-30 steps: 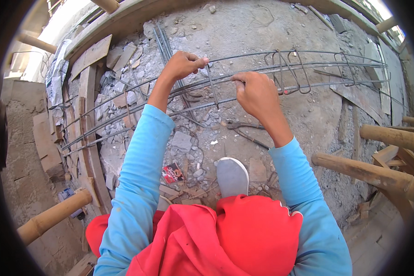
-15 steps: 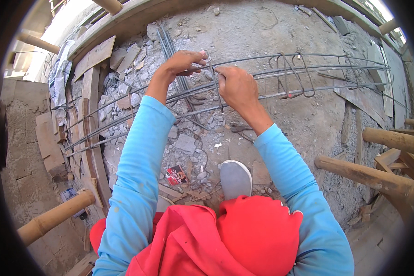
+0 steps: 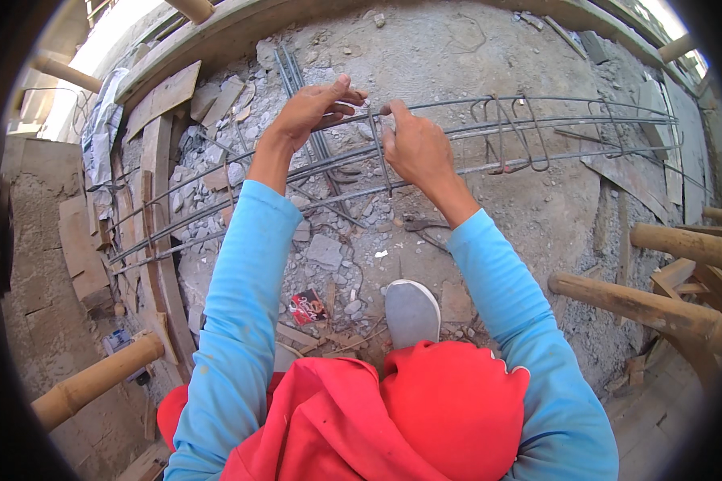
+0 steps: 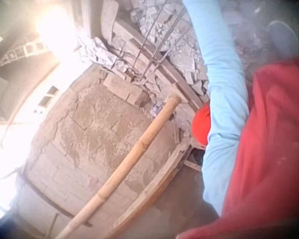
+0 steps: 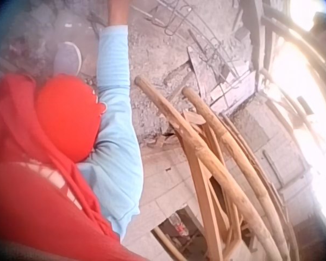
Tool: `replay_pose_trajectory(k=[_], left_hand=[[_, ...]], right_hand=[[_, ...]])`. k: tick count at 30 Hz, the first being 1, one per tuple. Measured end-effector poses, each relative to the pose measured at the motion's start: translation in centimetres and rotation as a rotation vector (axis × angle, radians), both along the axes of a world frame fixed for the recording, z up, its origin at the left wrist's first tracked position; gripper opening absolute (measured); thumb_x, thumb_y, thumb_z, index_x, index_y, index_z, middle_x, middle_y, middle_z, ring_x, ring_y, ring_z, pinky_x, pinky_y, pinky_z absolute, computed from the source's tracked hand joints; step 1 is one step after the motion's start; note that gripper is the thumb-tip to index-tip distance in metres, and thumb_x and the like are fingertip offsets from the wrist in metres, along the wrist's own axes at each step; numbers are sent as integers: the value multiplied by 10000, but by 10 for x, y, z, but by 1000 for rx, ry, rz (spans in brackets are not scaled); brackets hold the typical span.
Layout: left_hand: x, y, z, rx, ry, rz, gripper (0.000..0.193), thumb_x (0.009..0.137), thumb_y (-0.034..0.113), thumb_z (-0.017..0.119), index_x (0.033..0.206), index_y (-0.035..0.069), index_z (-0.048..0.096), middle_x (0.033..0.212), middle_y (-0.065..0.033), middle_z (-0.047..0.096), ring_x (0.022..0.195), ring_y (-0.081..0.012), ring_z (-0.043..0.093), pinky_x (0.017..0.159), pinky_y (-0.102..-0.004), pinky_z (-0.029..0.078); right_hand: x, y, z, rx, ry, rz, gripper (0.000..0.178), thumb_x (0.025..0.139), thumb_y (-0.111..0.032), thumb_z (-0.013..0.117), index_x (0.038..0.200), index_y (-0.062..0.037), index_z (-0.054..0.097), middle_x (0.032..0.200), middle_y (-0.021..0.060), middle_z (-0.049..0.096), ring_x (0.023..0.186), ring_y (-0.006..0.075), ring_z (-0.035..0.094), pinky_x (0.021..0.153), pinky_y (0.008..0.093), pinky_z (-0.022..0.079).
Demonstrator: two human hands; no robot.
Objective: The person assembles a rebar cage by wrapping metal wires around rebar intersections and twisting them with a pair of pliers.
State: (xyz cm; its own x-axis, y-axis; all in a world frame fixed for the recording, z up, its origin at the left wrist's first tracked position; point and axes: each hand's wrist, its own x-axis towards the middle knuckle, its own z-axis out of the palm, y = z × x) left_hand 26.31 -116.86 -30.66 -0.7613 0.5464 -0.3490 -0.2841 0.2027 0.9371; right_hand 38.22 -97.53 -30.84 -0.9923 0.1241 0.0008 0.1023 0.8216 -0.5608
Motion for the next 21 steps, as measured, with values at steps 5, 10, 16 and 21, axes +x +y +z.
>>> replay_pose_trajectory(k=[5,10,16,21], left_hand=[[-4,-4,-7,-146,135,-64,473,916,474,831,1043,18,834,1027,-86,786,940,-163,693,884,-305,547],[-1,-14,-7,-159,227,-109,285,857,255,901,1009,25,829,945,-55,783,910,-129,709,863,-302,557],[4,-2,-20,-204,404,-81,373,748,91,943,1034,22,712,897,-27,731,905,-156,696,829,-301,555],[23,11,-18,-595,785,6,515,713,249,979,1078,77,658,909,-127,737,892,-318,725,775,-437,560]], right_hand=[[-11,5,-9,58,74,79,476,924,-184,631,1398,-146,659,993,260,758,935,483,716,829,598,557],[-19,7,-1,129,-131,108,483,913,-159,600,1390,-185,672,1127,249,748,1045,451,709,925,571,546],[-32,11,-11,60,-126,109,450,906,-169,620,1341,-255,697,1149,191,763,1053,423,721,921,530,569],[-32,17,-11,-66,-113,90,404,895,-151,616,1278,-223,723,1196,153,760,1109,395,707,975,498,551]])
